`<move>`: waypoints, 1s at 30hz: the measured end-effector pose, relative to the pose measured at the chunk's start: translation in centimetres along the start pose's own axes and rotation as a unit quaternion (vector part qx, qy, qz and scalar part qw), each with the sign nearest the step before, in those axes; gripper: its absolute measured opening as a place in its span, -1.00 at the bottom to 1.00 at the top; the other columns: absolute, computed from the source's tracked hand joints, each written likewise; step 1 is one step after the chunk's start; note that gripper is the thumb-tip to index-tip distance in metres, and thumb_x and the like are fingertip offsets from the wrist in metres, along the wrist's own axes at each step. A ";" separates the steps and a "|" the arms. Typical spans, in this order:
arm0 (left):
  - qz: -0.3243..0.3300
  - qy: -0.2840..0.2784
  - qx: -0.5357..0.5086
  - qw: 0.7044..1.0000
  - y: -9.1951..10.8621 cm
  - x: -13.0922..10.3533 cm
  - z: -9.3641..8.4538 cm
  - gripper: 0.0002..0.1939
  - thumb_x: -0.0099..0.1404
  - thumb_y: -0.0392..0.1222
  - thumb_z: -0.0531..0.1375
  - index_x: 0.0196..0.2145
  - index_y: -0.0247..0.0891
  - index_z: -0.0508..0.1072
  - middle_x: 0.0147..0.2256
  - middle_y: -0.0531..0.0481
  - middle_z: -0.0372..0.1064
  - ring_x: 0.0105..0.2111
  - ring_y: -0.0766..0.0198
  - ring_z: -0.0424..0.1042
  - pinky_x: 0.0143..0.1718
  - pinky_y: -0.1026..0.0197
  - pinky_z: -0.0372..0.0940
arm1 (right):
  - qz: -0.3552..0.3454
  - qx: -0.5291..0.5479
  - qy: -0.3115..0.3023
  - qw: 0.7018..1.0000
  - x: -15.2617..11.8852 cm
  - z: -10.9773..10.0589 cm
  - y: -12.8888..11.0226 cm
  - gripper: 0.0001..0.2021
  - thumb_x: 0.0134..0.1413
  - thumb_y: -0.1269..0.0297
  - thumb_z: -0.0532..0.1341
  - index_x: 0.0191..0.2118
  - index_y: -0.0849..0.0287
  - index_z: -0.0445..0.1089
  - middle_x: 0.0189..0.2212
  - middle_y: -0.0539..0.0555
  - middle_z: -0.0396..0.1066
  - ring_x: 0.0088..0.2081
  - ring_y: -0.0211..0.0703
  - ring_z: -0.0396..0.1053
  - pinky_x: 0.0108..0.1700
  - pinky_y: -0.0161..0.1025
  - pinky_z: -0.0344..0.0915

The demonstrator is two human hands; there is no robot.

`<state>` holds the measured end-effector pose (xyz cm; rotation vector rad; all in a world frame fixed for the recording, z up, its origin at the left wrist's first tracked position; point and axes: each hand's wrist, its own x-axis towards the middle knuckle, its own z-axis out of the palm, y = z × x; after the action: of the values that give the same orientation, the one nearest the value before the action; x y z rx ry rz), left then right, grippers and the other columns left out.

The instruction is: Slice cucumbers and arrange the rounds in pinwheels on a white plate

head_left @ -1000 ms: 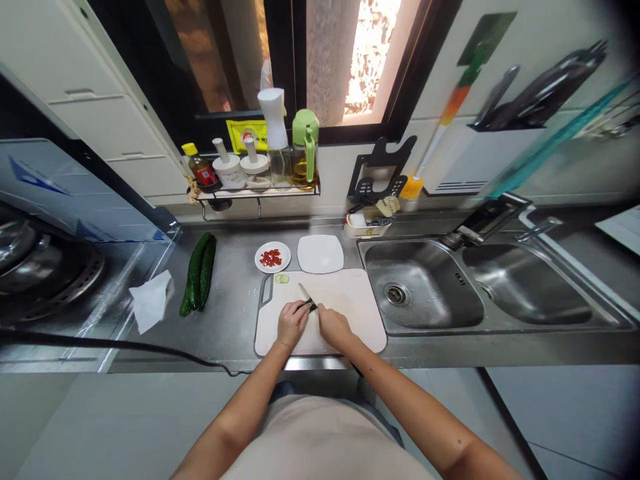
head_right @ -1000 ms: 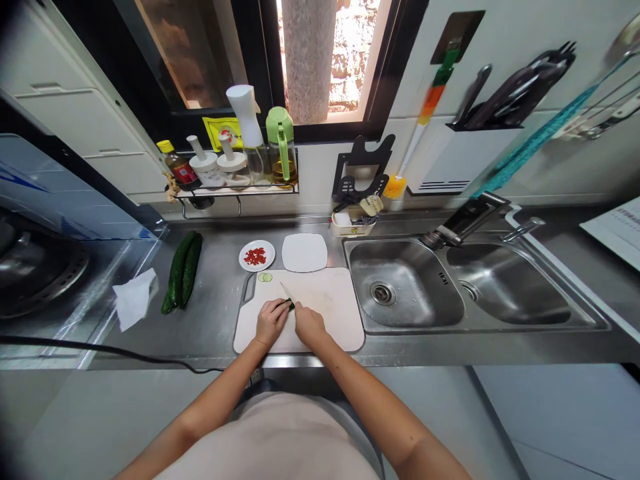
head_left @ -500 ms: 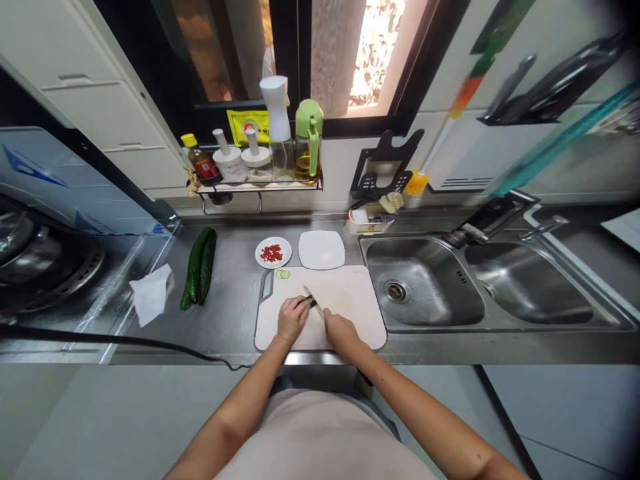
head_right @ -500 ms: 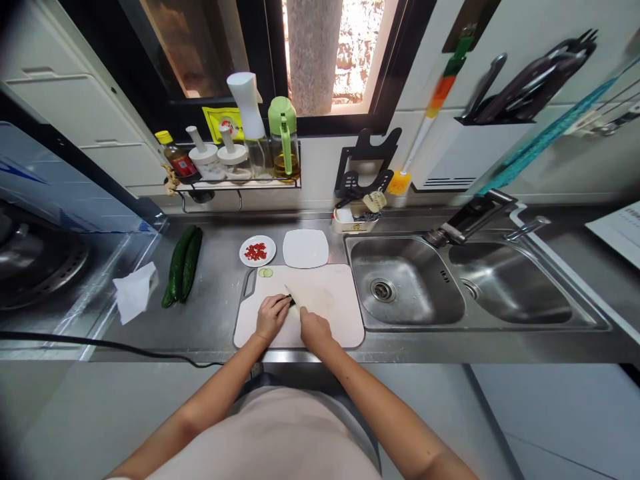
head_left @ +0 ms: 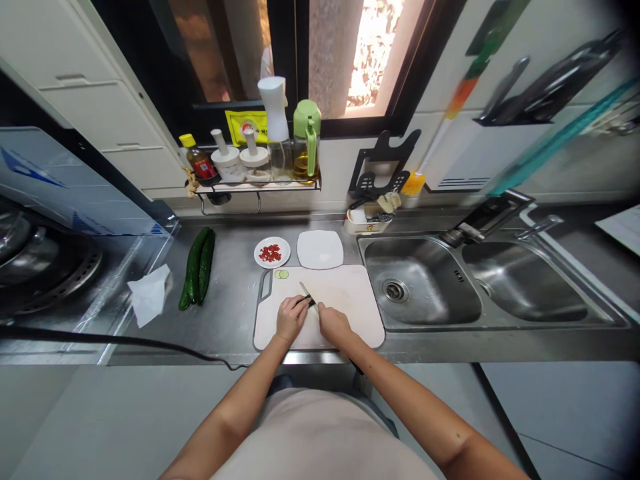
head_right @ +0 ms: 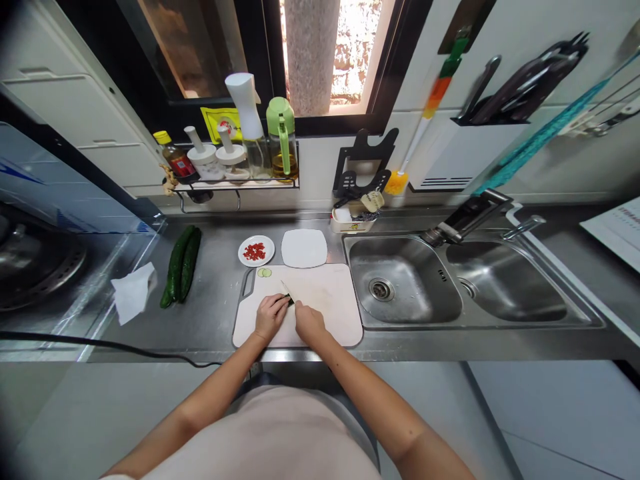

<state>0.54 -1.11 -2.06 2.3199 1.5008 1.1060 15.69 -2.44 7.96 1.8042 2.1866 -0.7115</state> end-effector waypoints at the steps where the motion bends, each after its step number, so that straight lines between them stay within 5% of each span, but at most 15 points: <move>1: 0.000 0.000 0.000 1.000 0.0 0.0 0.0 -0.75 0.32 -0.22 0.09 -0.09 -0.14 0.49 -0.17 -0.07 0.42 -0.18 0.25 0.35 -0.13 0.14 0.30 | 0.000 0.003 0.001 1.000 0.2 0.0 -0.1 -0.65 0.12 0.54 -0.05 0.03 0.27 0.15 -0.23 0.25 0.47 -0.12 -0.07 0.43 -0.18 -0.24 0.24; 30: -0.006 -0.002 0.009 1.000 -0.1 -0.1 0.2 -0.75 0.33 -0.18 0.08 -0.11 -0.13 0.50 -0.17 -0.09 0.43 -0.18 0.22 0.36 -0.15 0.11 0.29 | 0.005 -0.007 -0.003 1.000 0.2 0.7 0.2 -0.69 0.11 0.54 -0.02 -0.01 0.26 0.17 -0.24 0.24 0.47 -0.13 -0.09 0.44 -0.20 -0.26 0.25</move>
<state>0.61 -1.11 -2.27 2.3195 1.5284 1.0893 15.78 -2.61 7.24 1.8039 2.1713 -0.6948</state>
